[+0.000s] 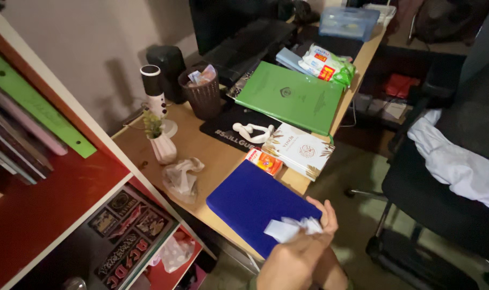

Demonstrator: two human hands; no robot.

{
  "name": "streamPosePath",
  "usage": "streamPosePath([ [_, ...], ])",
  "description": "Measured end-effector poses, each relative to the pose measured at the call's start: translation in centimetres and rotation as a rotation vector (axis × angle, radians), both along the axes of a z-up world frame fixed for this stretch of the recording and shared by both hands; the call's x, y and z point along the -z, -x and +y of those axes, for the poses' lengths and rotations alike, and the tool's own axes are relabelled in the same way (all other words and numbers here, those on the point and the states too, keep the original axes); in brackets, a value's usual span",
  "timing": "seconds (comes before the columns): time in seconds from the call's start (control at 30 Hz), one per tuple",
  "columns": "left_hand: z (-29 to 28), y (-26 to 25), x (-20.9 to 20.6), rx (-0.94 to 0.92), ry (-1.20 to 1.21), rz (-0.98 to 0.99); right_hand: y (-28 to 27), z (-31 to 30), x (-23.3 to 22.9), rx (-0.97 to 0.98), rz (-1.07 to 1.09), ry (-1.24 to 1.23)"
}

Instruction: The person wipes a notebook with a cloth, places a small wooden box and various books and folders into a shelf, and wipes a blue case with a cloth.

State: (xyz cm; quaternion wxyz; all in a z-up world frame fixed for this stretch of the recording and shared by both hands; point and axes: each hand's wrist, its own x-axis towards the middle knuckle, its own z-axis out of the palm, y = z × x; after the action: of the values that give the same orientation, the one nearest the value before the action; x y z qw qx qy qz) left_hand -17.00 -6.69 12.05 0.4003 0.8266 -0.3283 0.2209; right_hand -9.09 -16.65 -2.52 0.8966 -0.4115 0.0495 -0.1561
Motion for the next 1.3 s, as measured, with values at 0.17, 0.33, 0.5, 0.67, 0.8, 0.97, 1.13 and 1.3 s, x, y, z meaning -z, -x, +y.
streamPosePath([
  [0.17,4.0,-1.8,-2.0,0.147,0.932,0.78,4.6,-2.8,-9.6,-0.238,-0.706,0.809],
  [0.33,6.0,-2.3,-4.0,0.182,1.326,0.966,4.9,-2.6,-13.1,-0.323,-0.511,0.844],
  [0.5,6.2,-1.9,-3.7,0.192,1.3,0.903,4.5,-1.5,-13.2,-0.162,-0.547,1.047],
  [0.67,5.0,0.3,-2.6,0.168,0.567,0.539,4.4,-0.5,-14.3,-0.03,-0.565,1.171],
  [0.8,5.3,1.0,-1.9,0.12,0.337,0.204,4.6,-0.6,-14.2,-0.057,-0.553,1.302],
  [0.97,9.9,-0.6,-1.1,-0.519,0.118,-0.251,4.1,-0.9,-11.0,-0.093,-0.063,0.948],
  [1.13,9.6,-0.3,1.6,-0.545,0.3,-0.079,4.6,0.3,-8.5,-0.383,0.306,0.218],
  [1.3,6.5,2.0,3.9,-0.162,0.196,-0.269,4.7,0.6,-9.5,-0.376,0.459,0.17],
])
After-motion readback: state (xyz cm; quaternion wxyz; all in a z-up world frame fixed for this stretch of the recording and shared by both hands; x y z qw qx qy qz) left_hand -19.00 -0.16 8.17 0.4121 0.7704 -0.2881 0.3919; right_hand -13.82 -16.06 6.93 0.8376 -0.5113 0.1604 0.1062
